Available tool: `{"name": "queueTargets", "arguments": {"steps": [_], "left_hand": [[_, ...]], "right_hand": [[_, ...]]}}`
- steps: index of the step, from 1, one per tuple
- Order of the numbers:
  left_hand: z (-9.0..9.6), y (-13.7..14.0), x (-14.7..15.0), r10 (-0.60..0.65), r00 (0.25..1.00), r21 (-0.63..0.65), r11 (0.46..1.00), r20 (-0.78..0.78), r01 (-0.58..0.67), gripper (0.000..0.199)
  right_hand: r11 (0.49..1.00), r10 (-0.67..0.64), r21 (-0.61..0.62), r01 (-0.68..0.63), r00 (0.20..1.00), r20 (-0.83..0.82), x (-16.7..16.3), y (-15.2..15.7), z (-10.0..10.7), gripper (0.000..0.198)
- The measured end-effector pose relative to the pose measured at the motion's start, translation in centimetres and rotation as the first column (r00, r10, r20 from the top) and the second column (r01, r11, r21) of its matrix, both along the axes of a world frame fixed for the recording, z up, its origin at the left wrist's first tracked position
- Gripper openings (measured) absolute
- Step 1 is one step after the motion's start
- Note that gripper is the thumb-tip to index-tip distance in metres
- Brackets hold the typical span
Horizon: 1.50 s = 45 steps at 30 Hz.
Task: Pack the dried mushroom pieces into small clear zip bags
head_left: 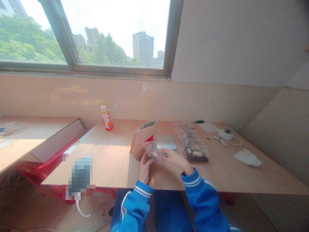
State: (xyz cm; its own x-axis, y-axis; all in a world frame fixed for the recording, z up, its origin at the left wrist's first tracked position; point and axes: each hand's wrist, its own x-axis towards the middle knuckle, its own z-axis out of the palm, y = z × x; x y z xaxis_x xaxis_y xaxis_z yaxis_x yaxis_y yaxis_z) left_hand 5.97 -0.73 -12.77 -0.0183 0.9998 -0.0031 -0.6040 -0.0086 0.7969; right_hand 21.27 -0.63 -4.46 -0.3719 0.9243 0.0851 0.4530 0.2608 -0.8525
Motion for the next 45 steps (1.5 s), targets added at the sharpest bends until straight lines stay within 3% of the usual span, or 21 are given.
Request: {"name": "queueTargets", "arguments": {"steps": [4, 7, 14, 26, 35, 41, 45], "left_hand": [[0.0, 0.1, 0.0, 0.024, 1.000, -0.008, 1.000, 0.013, -0.024, 0.047], [0.3, 0.1, 0.1, 0.020, 0.999, -0.019, 1.000, 0.035, -0.019, 0.046], [0.8, -0.3, -0.1, 0.006, 0.997, -0.044, 0.999, 0.081, -0.003, 0.041], [1.3, -0.5, 0.0, 0.007, 1.000, -0.028, 1.000, 0.014, -0.006, 0.042], [1.4, -0.7, 0.2, -0.048, 0.997, 0.002, 0.999, -0.056, 0.049, 0.043], [1.0, -0.5, 0.2, -0.042, 0.999, -0.049, 0.998, -0.004, 0.041, 0.045], [1.2, -0.6, 0.1, -0.054, 0.998, -0.072, 0.996, 0.037, 0.056, 0.043]], "right_hand": [[0.997, 0.064, -0.028, -0.066, 0.997, -0.048, -0.2, 0.0, -0.5, 0.033], [0.998, 0.022, -0.050, -0.028, 0.992, -0.124, -0.4, -0.2, -1.1, 0.033], [0.972, -0.132, -0.229, 0.050, 0.925, -0.357, -1.4, -1.1, -3.5, 0.044], [0.965, -0.176, -0.252, 0.066, 0.879, -0.444, -1.6, -0.6, -5.3, 0.049], [0.953, -0.133, -0.302, 0.012, 0.915, -0.382, -0.8, -0.8, -4.0, 0.046], [0.945, -0.260, -0.286, 0.156, 0.890, -0.374, -0.3, -0.2, -3.7, 0.054], [0.934, -0.335, -0.254, 0.252, 0.866, -0.372, 0.7, 0.0, -2.8, 0.049]]}}
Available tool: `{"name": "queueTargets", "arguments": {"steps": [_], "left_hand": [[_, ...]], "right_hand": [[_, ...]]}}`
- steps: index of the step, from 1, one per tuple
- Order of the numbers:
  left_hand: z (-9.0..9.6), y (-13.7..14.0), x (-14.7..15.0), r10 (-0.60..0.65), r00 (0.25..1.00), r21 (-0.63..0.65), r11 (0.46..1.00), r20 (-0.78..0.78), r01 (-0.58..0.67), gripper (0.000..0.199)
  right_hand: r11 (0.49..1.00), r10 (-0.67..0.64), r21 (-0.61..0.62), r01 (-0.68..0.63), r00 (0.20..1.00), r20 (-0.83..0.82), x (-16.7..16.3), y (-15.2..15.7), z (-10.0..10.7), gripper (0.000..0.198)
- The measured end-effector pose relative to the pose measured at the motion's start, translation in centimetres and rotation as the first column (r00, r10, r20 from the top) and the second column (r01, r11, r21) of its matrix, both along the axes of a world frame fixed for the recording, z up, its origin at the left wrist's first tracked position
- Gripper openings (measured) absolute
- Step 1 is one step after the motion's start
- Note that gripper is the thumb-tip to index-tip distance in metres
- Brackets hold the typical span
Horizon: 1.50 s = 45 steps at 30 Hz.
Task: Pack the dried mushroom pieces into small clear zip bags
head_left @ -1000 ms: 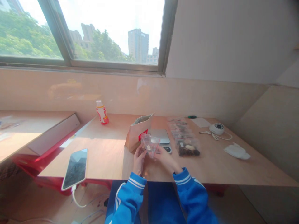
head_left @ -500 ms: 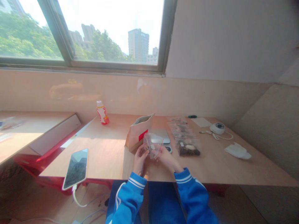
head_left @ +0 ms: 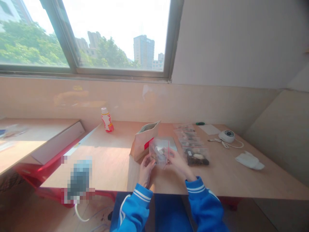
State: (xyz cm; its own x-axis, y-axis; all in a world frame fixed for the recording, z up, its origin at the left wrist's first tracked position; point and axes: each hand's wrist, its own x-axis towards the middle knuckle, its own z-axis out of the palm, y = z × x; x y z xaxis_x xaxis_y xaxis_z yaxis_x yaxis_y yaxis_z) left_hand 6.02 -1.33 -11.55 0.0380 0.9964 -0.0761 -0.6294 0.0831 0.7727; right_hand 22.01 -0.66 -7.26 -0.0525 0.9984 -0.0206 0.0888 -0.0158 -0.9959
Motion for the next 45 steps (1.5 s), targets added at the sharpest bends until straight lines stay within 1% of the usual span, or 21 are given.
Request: {"name": "queueTargets", "arguments": {"steps": [3, 5, 7, 9, 11, 12, 15, 17, 19, 21, 24, 26, 27, 29, 31, 33, 36, 40, 42, 43, 45], "left_hand": [[0.3, -0.2, -0.1, 0.003, 1.000, -0.008, 1.000, -0.013, -0.003, 0.043], [0.5, -0.3, -0.1, -0.006, 1.000, -0.009, 1.000, -0.021, 0.006, 0.044], [0.7, -0.4, -0.1, -0.018, 1.000, -0.013, 1.000, -0.013, 0.018, 0.044], [0.8, -0.5, -0.1, -0.024, 1.000, -0.020, 1.000, -0.005, 0.024, 0.044], [0.9, -0.6, -0.1, -0.031, 1.000, -0.022, 0.999, -0.002, 0.031, 0.044], [0.9, -0.6, -0.1, -0.032, 0.999, -0.021, 0.999, -0.002, 0.032, 0.044], [0.9, -0.6, -0.1, -0.035, 0.999, -0.025, 0.999, -0.001, 0.035, 0.046], [0.8, -0.5, -0.1, -0.038, 0.999, -0.036, 0.999, -0.001, 0.038, 0.046], [0.7, -0.4, -0.1, -0.046, 0.999, -0.044, 0.998, -0.001, 0.046, 0.045], [0.5, -0.4, -0.1, -0.051, 0.999, -0.043, 0.998, 0.002, 0.051, 0.045], [0.2, -0.3, -0.2, -0.048, 0.999, -0.037, 0.998, 0.002, 0.048, 0.045], [0.0, -0.3, -0.2, -0.049, 0.999, -0.042, 0.998, 0.002, 0.049, 0.044], [-0.1, -0.2, -0.2, -0.051, 0.999, -0.043, 0.998, 0.004, 0.051, 0.043], [-0.2, -0.2, -0.2, -0.051, 0.999, -0.043, 0.998, 0.012, 0.052, 0.042], [-0.2, -0.2, -0.2, -0.046, 0.999, -0.039, 0.998, 0.025, 0.047, 0.041], [-0.1, -0.2, -0.3, -0.045, 0.998, -0.036, 0.998, 0.039, 0.046, 0.040], [-0.1, -0.1, -0.3, -0.054, 0.998, -0.037, 0.998, 0.035, 0.055, 0.039], [-0.1, -0.1, -0.3, -0.055, 0.998, -0.048, 0.997, 0.028, 0.057, 0.039], [-0.1, 0.0, -0.3, -0.045, 0.998, -0.054, 0.997, 0.039, 0.048, 0.039], [-0.1, 0.0, -0.3, -0.043, 0.998, -0.055, 0.997, 0.039, 0.045, 0.039], [-0.2, 0.1, -0.3, -0.048, 0.998, -0.052, 0.997, 0.028, 0.049, 0.041]], "right_hand": [[0.996, -0.066, 0.059, 0.065, 0.998, 0.015, 0.9, 0.2, 1.8, 0.048], [0.987, -0.097, 0.128, 0.093, 0.995, 0.026, 1.3, 0.4, 3.9, 0.045], [0.970, -0.111, 0.219, 0.102, 0.993, 0.032, 1.3, 0.7, 6.4, 0.039], [0.948, -0.110, 0.305, 0.093, 0.993, 0.039, 1.1, 1.2, 8.8, 0.034], [0.942, -0.069, 0.332, 0.048, 0.996, 0.052, 0.4, 1.8, 10.6, 0.032], [0.945, -0.032, 0.328, 0.011, 0.998, 0.060, 0.0, 2.1, 11.1, 0.032], [0.941, 0.081, 0.323, -0.097, 0.995, 0.063, -1.2, 3.1, 11.2, 0.033], [0.929, 0.098, 0.355, -0.102, 0.995, 0.028, -1.8, 3.7, 10.6, 0.034], [0.916, 0.075, 0.397, -0.059, 0.997, -0.023, -2.4, 4.0, 10.2, 0.034], [0.898, 0.038, 0.440, -0.005, 0.997, -0.067, -2.9, 4.4, 10.4, 0.035], [0.847, -0.015, 0.528, 0.070, 0.994, -0.109, -3.7, 5.1, 11.6, 0.036], [0.801, -0.032, 0.593, 0.084, 0.995, -0.097, -4.3, 5.8, 12.6, 0.034], [0.775, -0.046, 0.627, 0.078, 0.997, -0.067, -4.6, 6.2, 13.0, 0.033], [0.729, -0.087, 0.684, 0.030, 0.995, 0.050, -5.1, 6.7, 13.5, 0.029], [0.701, -0.123, 0.711, -0.053, 0.973, 0.194, -5.5, 7.0, 13.5, 0.027], [0.690, -0.122, 0.710, -0.142, 0.944, 0.307, -5.8, 7.0, 13.1, 0.028], [0.663, -0.131, 0.713, -0.229, 0.902, 0.412, -6.2, 6.6, 12.2, 0.032], [0.634, -0.241, 0.711, -0.305, 0.795, 0.557, -6.6, 5.7, 11.3, 0.033], [0.634, -0.289, 0.704, -0.319, 0.748, 0.598, -6.4, 5.2, 11.4, 0.034], [0.639, -0.302, 0.703, -0.313, 0.738, 0.603, -6.1, 4.8, 11.6, 0.035], [0.648, -0.315, 0.713, -0.268, 0.758, 0.572, -4.8, 3.8, 12.4, 0.035]]}}
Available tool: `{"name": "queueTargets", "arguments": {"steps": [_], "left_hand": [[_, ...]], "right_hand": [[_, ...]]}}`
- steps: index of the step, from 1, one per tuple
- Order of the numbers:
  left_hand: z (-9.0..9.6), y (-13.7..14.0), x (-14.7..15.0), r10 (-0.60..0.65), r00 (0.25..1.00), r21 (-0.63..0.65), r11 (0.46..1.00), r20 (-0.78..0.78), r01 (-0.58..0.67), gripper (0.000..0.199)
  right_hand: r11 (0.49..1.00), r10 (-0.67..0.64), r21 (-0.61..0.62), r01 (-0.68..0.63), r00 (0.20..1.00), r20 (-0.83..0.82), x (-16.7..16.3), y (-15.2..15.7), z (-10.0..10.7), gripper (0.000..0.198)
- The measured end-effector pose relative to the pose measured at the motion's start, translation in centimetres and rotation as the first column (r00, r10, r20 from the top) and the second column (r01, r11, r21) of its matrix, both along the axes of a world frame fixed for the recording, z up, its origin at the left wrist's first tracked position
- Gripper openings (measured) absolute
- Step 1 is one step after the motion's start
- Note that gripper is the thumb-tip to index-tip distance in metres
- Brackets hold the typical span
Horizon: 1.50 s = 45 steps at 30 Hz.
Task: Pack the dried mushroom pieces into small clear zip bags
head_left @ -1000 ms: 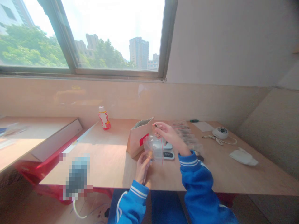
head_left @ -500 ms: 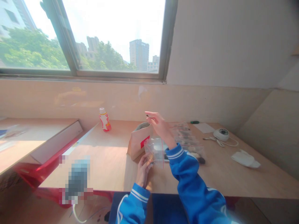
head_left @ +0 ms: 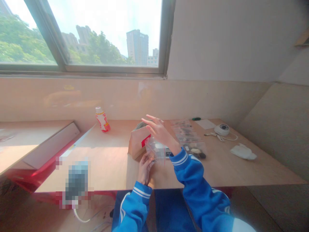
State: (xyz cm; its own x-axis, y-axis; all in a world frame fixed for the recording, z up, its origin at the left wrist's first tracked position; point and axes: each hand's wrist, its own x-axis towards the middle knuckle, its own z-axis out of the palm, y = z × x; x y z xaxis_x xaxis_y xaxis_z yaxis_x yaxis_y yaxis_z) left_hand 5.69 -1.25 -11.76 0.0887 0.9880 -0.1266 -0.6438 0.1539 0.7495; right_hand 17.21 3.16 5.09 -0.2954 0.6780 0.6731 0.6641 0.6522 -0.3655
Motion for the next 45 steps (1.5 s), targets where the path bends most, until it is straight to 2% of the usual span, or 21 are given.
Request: {"name": "queueTargets", "arguments": {"steps": [3, 6, 8, 11, 12, 14, 18, 21, 22, 23, 24, 25, 27, 29, 30, 31, 33, 35, 40, 43, 45], "left_hand": [[-0.1, 0.0, -0.1, -0.010, 1.000, 0.011, 1.000, -0.012, 0.010, 0.041], [-0.3, 0.0, -0.2, -0.005, 1.000, 0.015, 1.000, -0.011, 0.005, 0.040], [-0.4, 0.0, -0.2, -0.003, 1.000, 0.020, 1.000, -0.004, 0.003, 0.039], [-0.6, 0.2, -0.3, -0.005, 1.000, 0.027, 1.000, 0.001, 0.005, 0.039], [-0.7, 0.2, -0.3, -0.006, 1.000, 0.028, 1.000, 0.001, 0.006, 0.039], [-0.8, 0.3, -0.3, -0.007, 1.000, 0.031, 0.999, 0.000, 0.007, 0.038], [-0.8, 0.2, -0.4, -0.004, 1.000, 0.026, 1.000, 0.003, 0.004, 0.039], [-0.6, 0.2, -0.3, 0.008, 1.000, 0.010, 1.000, 0.022, -0.008, 0.039], [-0.6, 0.2, -0.3, 0.013, 0.999, 0.006, 1.000, 0.029, -0.013, 0.039], [-0.6, 0.2, -0.3, 0.015, 0.999, 0.003, 1.000, 0.034, -0.016, 0.038], [-0.5, 0.2, -0.3, 0.014, 0.999, 0.003, 1.000, 0.036, -0.014, 0.038], [-0.5, 0.2, -0.3, 0.012, 0.999, 0.004, 1.000, 0.037, -0.012, 0.038], [-0.5, 0.2, -0.3, 0.008, 0.999, 0.004, 1.000, 0.041, -0.009, 0.039], [-0.6, 0.2, -0.2, 0.011, 0.999, -0.004, 1.000, 0.052, -0.011, 0.039], [-0.6, 0.2, -0.2, 0.014, 0.998, -0.010, 1.000, 0.058, -0.014, 0.039], [-0.6, 0.2, -0.2, 0.015, 0.998, -0.015, 1.000, 0.064, -0.014, 0.039], [-0.6, 0.1, -0.1, 0.016, 0.997, -0.020, 1.000, 0.075, -0.015, 0.039], [-0.6, 0.0, -0.1, 0.015, 0.996, -0.019, 1.000, 0.083, -0.013, 0.038], [-0.5, -0.1, -0.1, -0.001, 0.996, -0.023, 1.000, 0.092, 0.003, 0.037], [-0.4, -0.1, -0.1, -0.009, 0.997, -0.007, 1.000, 0.081, 0.009, 0.035], [-0.4, -0.1, -0.1, -0.006, 0.998, 0.009, 1.000, 0.068, 0.005, 0.035]], "right_hand": [[0.999, -0.013, -0.051, 0.006, 0.990, -0.142, 3.4, -2.0, 1.3, 0.034], [0.957, -0.102, -0.287, 0.048, 0.979, -0.175, 7.4, -4.4, 1.3, 0.034], [0.879, -0.165, -0.462, 0.116, 0.984, -0.068, 9.6, -6.1, 0.0, 0.031], [0.681, -0.186, -0.688, 0.251, 0.968, 0.169, 11.7, -8.6, -3.6, 0.020], [0.604, -0.189, -0.732, 0.314, 0.949, 0.251, 12.0, -9.4, -5.1, 0.016], [0.500, -0.268, -0.757, 0.420, 0.907, 0.326, 12.4, -11.0, -7.9, 0.014], [0.378, -0.384, -0.813, 0.442, 0.874, 0.297, 12.5, -13.3, -12.0, 0.020], [0.280, -0.399, -0.875, 0.396, 0.876, 0.269, 12.7, -13.4, -12.7, 0.024], [0.285, -0.379, -0.872, 0.398, 0.882, 0.279, 12.7, -13.0, -12.4, 0.025], [0.334, -0.346, -0.853, 0.400, 0.894, 0.284, 12.6, -12.5, -11.7, 0.026], [0.421, -0.303, -0.821, 0.385, 0.913, 0.273, 12.4, -11.8, -10.7, 0.026], [0.545, -0.259, -0.763, 0.348, 0.935, 0.242, 11.9, -11.0, -9.4, 0.025], [0.758, -0.156, -0.625, 0.185, 0.982, 0.102, 10.3, -9.0, -6.1, 0.022], [0.915, -0.110, -0.396, 0.077, 0.992, -0.061, 7.8, -7.0, -2.4, 0.017], [0.962, -0.068, -0.271, 0.028, 0.988, -0.139, 6.4, -5.9, -0.7, 0.014], [0.989, -0.030, -0.150, -0.002, 0.977, -0.213, 5.0, -4.9, 0.9, 0.009], [0.998, 0.048, 0.046, -0.034, 0.934, -0.355, 2.4, -2.9, 3.0, 0.003], [0.991, 0.081, 0.127, -0.028, 0.900, -0.429, 0.3, -1.1, 3.7, 0.003], [0.998, 0.065, 0.017, -0.062, 0.944, -0.325, -1.9, 1.5, 1.9, 0.006], [0.998, 0.055, -0.015, -0.061, 0.965, -0.256, -1.6, 0.9, 0.8, 0.013], [0.999, 0.038, 0.007, -0.038, 0.957, -0.288, -0.7, -0.2, 0.2, 0.018]]}}
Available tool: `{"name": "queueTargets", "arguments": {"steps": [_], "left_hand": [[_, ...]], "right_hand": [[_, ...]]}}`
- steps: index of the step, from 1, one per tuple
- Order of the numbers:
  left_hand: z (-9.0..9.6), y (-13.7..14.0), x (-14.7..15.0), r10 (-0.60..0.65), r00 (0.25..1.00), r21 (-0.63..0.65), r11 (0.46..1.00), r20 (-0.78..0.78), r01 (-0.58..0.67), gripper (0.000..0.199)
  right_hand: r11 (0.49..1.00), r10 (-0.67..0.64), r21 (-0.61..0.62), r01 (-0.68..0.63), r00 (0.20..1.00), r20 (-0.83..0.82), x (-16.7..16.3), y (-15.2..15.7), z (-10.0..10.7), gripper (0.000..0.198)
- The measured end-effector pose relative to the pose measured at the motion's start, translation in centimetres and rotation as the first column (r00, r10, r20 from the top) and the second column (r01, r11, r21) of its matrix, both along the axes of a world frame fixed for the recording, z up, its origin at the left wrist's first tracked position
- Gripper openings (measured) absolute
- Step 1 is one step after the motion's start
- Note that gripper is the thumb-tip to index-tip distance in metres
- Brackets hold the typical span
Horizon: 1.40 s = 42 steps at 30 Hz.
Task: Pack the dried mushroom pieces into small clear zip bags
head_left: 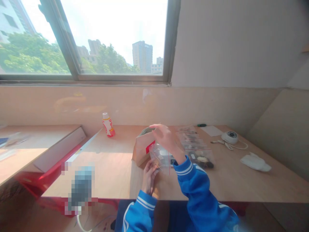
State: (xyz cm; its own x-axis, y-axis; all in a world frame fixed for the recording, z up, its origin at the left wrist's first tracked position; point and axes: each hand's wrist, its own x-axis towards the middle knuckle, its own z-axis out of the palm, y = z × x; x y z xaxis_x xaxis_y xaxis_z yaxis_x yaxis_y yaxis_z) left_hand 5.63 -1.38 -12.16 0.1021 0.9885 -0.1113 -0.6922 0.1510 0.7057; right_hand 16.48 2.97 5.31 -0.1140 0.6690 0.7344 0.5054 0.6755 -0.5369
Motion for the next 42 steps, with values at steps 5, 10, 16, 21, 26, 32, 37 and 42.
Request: {"name": "queueTargets", "arguments": {"steps": [5, 10, 16, 21, 26, 32, 37, 42], "left_hand": [[0.0, 0.0, 0.0, 0.031, 0.999, -0.017, 0.999, -0.033, -0.031, 0.037], [0.1, 0.1, -0.1, 0.001, 1.000, 0.023, 1.000, -0.011, -0.001, 0.035], [0.1, 0.1, 0.0, -0.026, 1.000, 0.059, 0.998, -0.007, 0.026, 0.044], [0.6, -0.3, 0.2, -0.036, 0.996, 0.080, 0.996, -0.079, 0.042, 0.051], [0.6, -0.1, 0.3, 0.024, 0.992, 0.127, 0.992, -0.125, -0.008, 0.047], [0.1, 0.2, 0.2, 0.062, 0.981, 0.131, 0.991, -0.186, -0.038, 0.044], [-0.1, 0.4, 0.0, 0.113, 0.962, 0.140, 0.987, -0.248, -0.079, 0.039], [-0.4, 0.6, -0.1, 0.146, 0.939, 0.224, 0.971, -0.310, -0.077, 0.024]], "right_hand": [[0.972, -0.233, -0.107, 0.210, 0.921, -0.311, 3.7, -2.8, -3.5, 0.019], [0.877, -0.191, -0.480, 0.003, 0.919, -0.344, 5.9, -4.5, -9.4, 0.011], [0.700, 0.015, -0.641, -0.316, 0.903, -0.429, 4.6, -4.8, -12.7, 0.021], [0.655, 0.056, -0.648, -0.388, 0.880, -0.471, 4.0, -4.4, -13.6, 0.033], [0.567, 0.016, -0.718, -0.403, 0.877, -0.480, 3.9, -3.8, -14.5, 0.043], [0.641, -0.004, -0.621, -0.451, 0.807, -0.590, 3.5, -3.6, -14.3, 0.028], [0.595, 0.011, -0.639, -0.487, 0.800, -0.600, 3.6, -4.0, -14.2, 0.033], [0.619, 0.045, -0.614, -0.490, 0.803, -0.595, 3.5, -3.8, -14.6, 0.028]]}}
